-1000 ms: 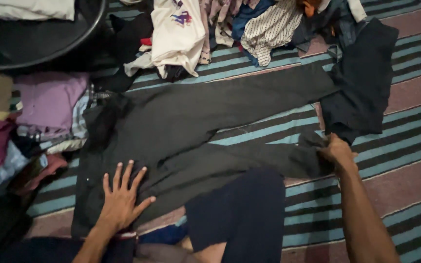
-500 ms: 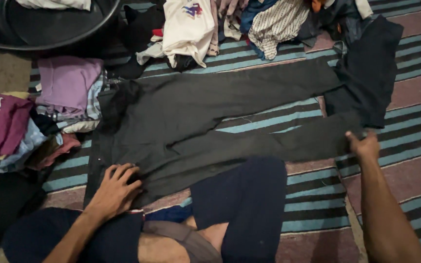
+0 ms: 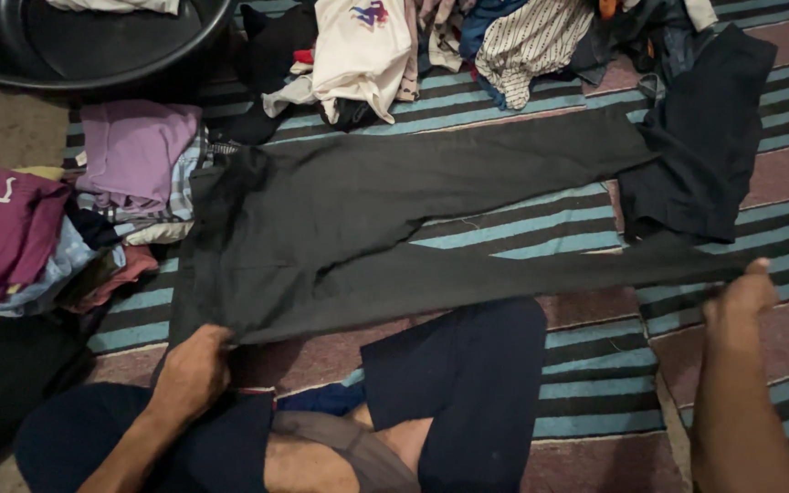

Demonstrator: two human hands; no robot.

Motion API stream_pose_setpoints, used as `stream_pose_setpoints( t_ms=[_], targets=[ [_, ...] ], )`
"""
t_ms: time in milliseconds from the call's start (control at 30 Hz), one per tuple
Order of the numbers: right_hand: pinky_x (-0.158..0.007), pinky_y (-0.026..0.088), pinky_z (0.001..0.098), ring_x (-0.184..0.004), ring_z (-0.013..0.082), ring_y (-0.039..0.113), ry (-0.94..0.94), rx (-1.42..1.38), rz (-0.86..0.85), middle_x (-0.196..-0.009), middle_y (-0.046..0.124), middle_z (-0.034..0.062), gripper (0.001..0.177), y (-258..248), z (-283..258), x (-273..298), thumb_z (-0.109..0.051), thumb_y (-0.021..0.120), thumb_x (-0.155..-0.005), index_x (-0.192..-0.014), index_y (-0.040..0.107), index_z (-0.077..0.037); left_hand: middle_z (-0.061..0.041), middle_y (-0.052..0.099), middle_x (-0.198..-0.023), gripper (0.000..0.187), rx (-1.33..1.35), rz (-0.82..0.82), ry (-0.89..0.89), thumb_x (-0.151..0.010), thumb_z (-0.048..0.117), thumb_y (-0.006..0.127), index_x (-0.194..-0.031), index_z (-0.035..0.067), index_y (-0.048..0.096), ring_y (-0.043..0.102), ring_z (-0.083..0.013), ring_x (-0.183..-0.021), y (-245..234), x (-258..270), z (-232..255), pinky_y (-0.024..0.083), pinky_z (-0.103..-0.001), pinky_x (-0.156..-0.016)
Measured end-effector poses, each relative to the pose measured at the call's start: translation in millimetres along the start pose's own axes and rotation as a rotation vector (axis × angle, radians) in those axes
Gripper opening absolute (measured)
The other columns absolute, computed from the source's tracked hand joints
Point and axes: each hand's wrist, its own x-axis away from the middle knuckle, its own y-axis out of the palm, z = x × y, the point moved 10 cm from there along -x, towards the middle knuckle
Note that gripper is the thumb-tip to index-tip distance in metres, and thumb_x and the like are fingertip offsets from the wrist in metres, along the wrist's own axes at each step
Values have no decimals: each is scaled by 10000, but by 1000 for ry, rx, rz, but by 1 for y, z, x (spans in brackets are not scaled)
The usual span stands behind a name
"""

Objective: The person sits on a striped mat and folds multiple garments by hand, including a purple top, black trousers, a white t-shirt, a pink patterned top, and olive trousers. Each item is smoothed, folded, and placed into a growing stack.

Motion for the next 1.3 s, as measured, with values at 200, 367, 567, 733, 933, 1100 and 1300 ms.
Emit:
stream_pose_setpoints(
  t_ms=[200, 367, 567, 733, 933, 1100, 1300],
  targets=[
    [-1094, 521, 564, -1225, 348, 657, -45, -344, -150, -1334, 637, 192, 453, 14, -29, -14, -324, 591, -1090, -1317, 590, 69, -131, 704, -943, 440, -49, -139, 39, -788, 305, 809, -1097, 47, 631, 720, -348, -757, -7, -12, 14, 567, -431, -632],
    [-1094, 495, 559, -1234, 335, 651, 12, -344, -200, -1326, 650, 168, 427, 20, -23, -13, -340, 577, -1108, -1324, 602, 27, -146, 666, -1130, 571, -93, -660, -8, -744, 311, 792, -1235, 60, 643, 692, -349, -931, 23, 4, -1, 560, -457, -748],
    [-1013, 501, 521, -1175, 300, 655, 93, -229, -189, -1291, 663, 134, 384, 36, -8, -15, -332, 591, -1095, -1325, 620, -25, -123, 717, -1095, 360, -130, -354, -80, -726, 192, 764, -1059, 77, 691, 687, -352, -1036, -28, 13, -51, 550, -427, -856],
    [-945, 506, 489, -1126, 270, 659, 131, -117, -290, -1262, 675, 106, 354, 81, -8, -36, -325, 604, -1085, -1327, 634, -69, -118, 757, -990, 398, 153, -189, -663, -849, 209, 755, -1207, 42, 709, 695, -209, -758, -58, 11, -120, 552, -345, -675],
    [-863, 512, 451, -1067, 235, 664, 163, 25, -470, -1227, 689, 72, 324, 169, -13, -82, -317, 618, -1073, -1328, 651, -121, -140, 710, -985, 334, 380, 203, -651, -984, 251, 717, -1228, 28, 671, 623, -150, -857, -80, -84, -127, 511, -310, -740],
    [-795, 517, 419, -1018, 205, 668, 199, 174, -624, -1197, 700, 44, 306, 251, -1, -117, -311, 630, -1063, -1329, 665, -165, -204, 693, -1015, 321, -215, 261, -696, -1061, 292, 736, -1226, 28, 662, 667, -399, -912, -88, -157, -107, 504, -482, -788],
    [-713, 524, 381, -959, 169, 672, 11, 652, -735, -1162, 714, 10, 296, 318, 46, -133, -304, 644, -1050, -1331, 682, -218, -244, 559, -1197, 478, -401, 368, -573, -1041, 302, 722, -1316, -42, 534, 571, -445, -1115, -66, -171, -93, 470, -514, -895]
  ],
)
